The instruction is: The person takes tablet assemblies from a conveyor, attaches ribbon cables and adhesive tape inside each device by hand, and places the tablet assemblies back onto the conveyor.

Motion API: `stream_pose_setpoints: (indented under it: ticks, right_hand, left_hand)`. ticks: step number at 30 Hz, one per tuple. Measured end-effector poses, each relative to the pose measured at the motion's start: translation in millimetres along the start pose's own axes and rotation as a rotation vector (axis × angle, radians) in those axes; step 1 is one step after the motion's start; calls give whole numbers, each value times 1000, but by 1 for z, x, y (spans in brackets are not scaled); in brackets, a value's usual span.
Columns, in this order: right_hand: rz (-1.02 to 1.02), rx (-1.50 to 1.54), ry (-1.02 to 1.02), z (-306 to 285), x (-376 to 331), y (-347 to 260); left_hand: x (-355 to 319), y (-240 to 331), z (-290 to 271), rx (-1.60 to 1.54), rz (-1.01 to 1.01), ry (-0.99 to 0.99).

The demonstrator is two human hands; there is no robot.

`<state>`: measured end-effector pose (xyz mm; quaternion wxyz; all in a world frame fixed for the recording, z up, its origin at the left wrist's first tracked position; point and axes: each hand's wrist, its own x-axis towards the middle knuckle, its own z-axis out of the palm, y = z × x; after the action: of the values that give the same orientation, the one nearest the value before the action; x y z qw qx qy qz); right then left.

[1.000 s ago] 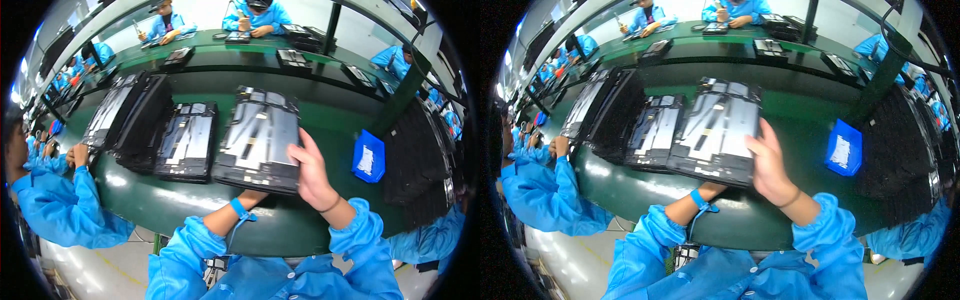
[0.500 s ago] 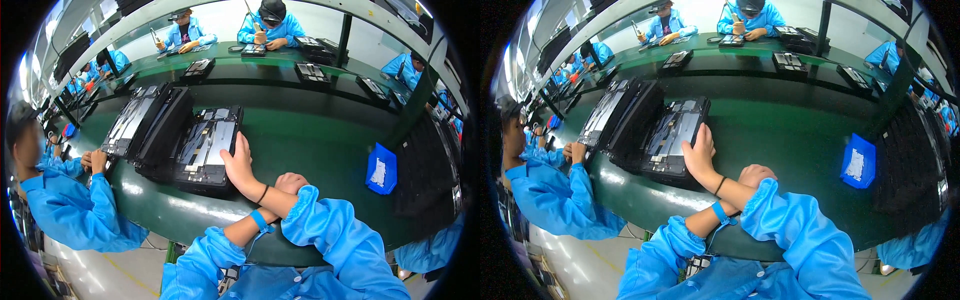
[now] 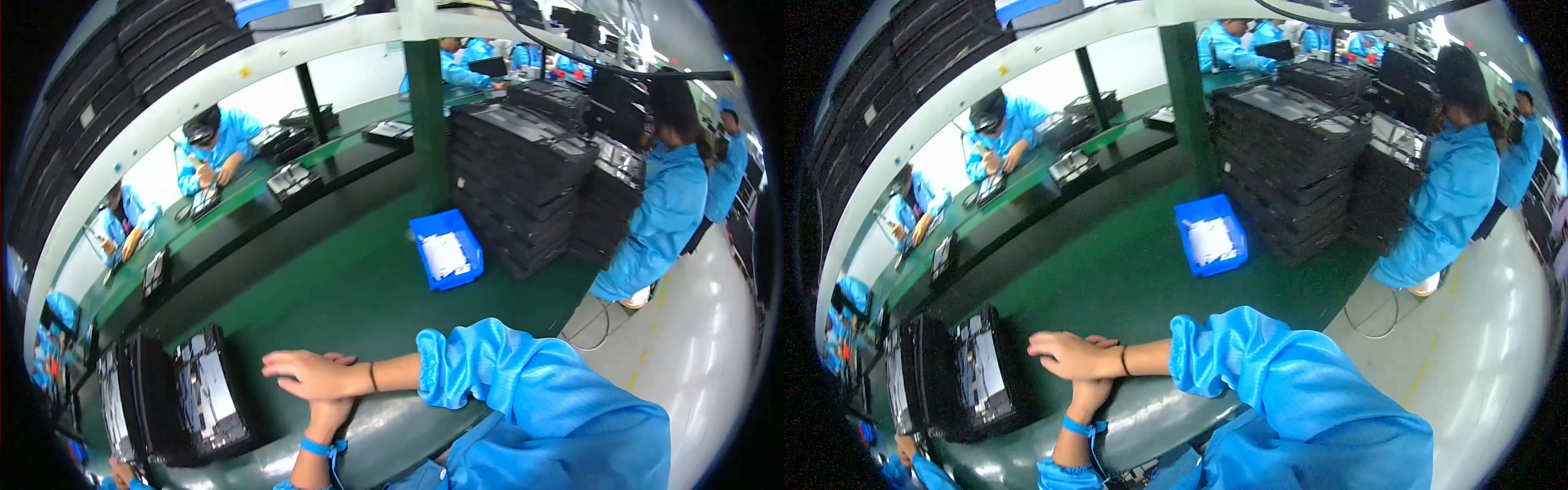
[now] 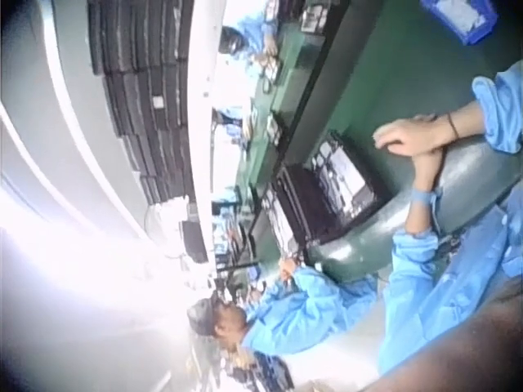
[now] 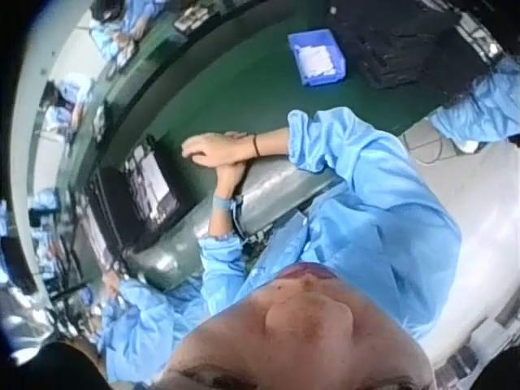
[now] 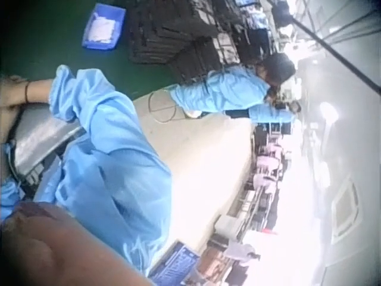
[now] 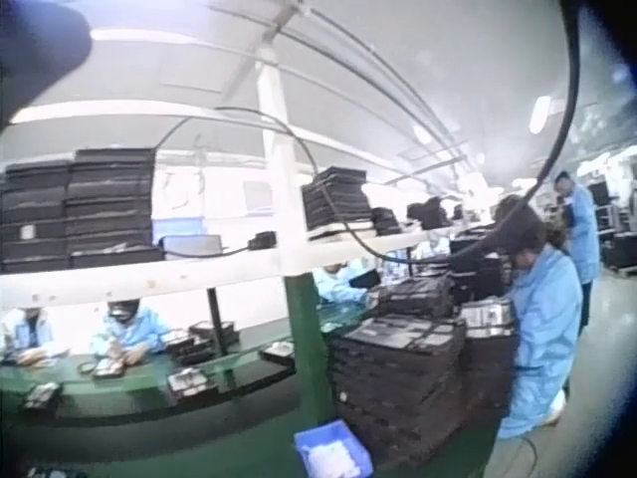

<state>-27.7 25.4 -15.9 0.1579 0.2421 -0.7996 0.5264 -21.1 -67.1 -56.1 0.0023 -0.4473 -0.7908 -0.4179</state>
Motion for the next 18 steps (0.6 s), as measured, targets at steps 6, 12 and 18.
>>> stream_pose_setpoints:
  ticks: [6, 12, 18]
  right_hand:
    - [-377, -412, -221, -57, -87, 2]
    - [-273, -284, -256, -89, -125, -11]
    - [-151, -102, -293, -111, -118, -5]
  left_hand:
    - [-6, 3, 2, 208, 257, -126]
    - [2, 60, 21, 27, 263, -322]
    - [21, 65, 33, -156, 214, -279]
